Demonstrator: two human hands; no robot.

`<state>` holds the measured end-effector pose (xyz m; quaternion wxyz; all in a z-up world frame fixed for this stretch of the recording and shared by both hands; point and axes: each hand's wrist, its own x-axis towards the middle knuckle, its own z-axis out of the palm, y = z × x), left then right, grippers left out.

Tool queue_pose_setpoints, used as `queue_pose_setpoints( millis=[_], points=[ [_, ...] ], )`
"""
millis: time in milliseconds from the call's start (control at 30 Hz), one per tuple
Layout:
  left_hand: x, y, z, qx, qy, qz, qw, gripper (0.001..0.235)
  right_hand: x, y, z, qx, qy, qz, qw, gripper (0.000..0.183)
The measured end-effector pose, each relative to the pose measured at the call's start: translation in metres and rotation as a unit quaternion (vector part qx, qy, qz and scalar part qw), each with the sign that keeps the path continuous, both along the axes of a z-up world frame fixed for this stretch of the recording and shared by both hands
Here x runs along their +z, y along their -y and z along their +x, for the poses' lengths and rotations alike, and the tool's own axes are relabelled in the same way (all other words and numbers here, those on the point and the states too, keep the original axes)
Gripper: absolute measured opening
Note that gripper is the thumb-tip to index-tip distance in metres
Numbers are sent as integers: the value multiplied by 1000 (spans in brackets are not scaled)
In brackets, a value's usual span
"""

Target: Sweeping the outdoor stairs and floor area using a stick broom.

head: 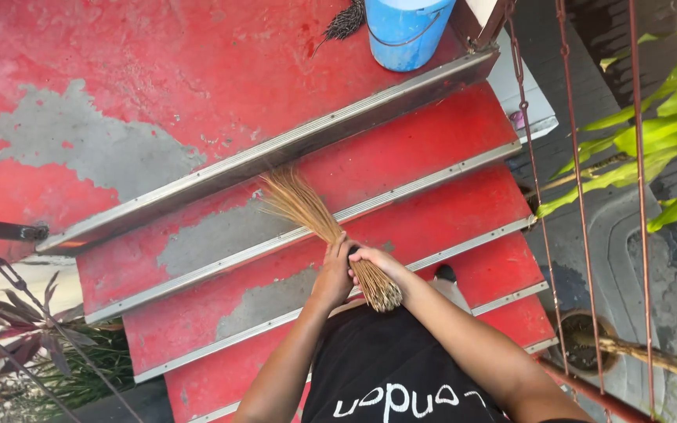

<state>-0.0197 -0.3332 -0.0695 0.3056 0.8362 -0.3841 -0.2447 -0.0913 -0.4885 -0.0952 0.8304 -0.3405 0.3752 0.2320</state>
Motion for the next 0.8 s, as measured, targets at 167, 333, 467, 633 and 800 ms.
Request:
queue_pose_setpoints(
  millis=[167,333,467,633,800],
  points=[
    [32,26,-23,34,-4,-33,999,70,7,29,-8,19,14,20,1000,82],
    [16,54,-31,91,58,-1,994,67,25,60,-5,102,41,16,994,83],
    [4,104,-48,99,-42,-50,993,68,8,99,-17,42,50,9,998,74],
    [16,108,-61,157,6,-27,987,72,52,114,-18,118,78,45,989,76],
    [-1,144,-61,156,-103,-47,981,79,4,139,-27,46,48,15,998,62]
  ],
)
